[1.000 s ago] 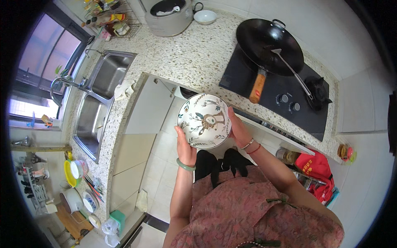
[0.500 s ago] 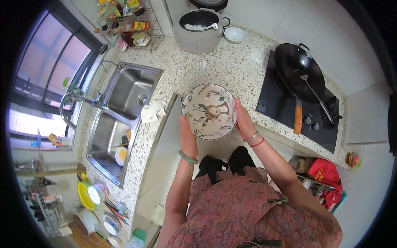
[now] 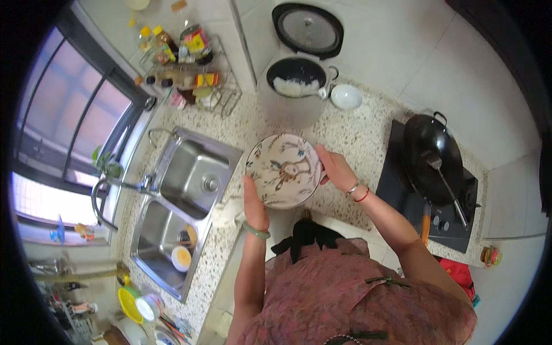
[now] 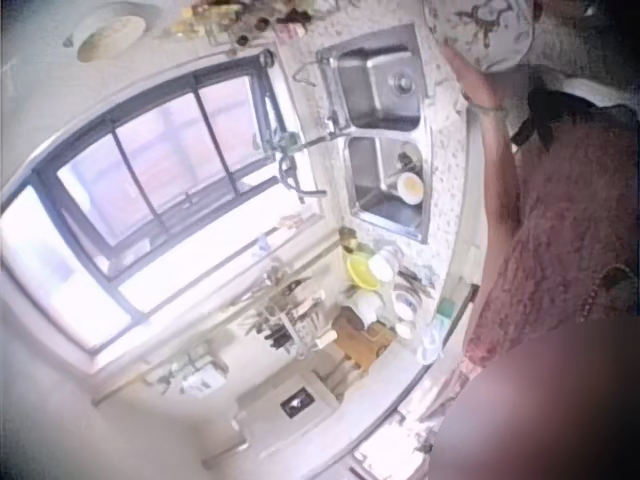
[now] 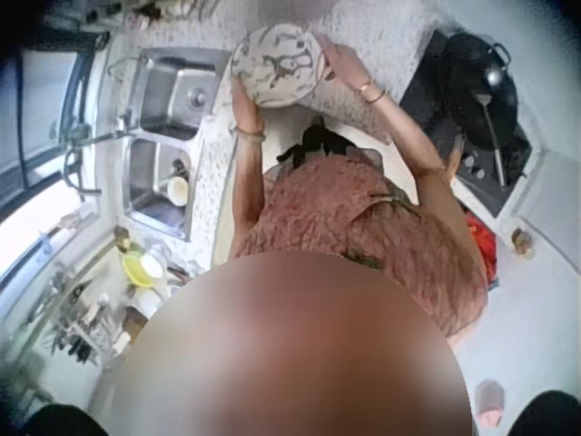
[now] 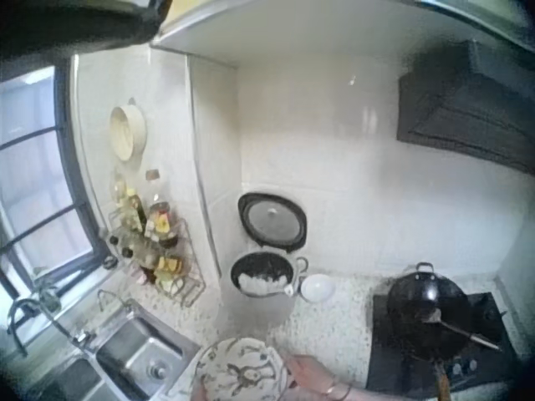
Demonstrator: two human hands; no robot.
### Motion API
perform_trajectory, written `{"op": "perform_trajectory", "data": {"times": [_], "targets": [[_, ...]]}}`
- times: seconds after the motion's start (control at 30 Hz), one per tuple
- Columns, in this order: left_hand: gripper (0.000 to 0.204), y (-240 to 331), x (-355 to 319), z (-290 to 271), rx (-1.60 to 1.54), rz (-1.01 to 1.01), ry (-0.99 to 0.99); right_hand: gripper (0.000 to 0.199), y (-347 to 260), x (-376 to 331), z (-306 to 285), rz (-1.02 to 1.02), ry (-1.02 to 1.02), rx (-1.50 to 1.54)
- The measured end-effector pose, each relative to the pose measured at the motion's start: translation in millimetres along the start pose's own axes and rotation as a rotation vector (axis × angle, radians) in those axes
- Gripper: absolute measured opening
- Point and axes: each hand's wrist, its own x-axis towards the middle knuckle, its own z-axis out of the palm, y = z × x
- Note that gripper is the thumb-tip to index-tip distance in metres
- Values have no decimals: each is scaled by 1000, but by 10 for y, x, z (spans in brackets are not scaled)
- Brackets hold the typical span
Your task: The person cleans a dining table with a cloth, then moves to the kitchen to open a rice cooker. They scoop cooked rice into a bowl using a rice paddle and place the bowl on the dining table.
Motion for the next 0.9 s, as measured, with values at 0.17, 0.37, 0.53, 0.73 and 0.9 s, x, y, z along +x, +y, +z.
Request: {"op": "perform_trajectory", "data": {"times": [0.17, 0.37, 0.53, 0.73, 0.9], "targets": [[56, 211, 483, 67, -8, -9, -84, 40, -357, 621, -366, -472, 268, -438], [56, 178, 1144, 179, 237, -46, -164, 22, -648, 1528, -734, -667, 385, -951], [54, 491, 1487, 516, 348, -137, -394, 29, -707, 2068, -622, -201, 114, -1105], [55, 657, 2101, 632, 478, -299, -559, 26, -975, 2359, -545, 88, -83, -1313], [55, 710, 2467, 681, 497, -429, -689, 24, -1122, 2552, -443, 131, -168, -1379]]}}
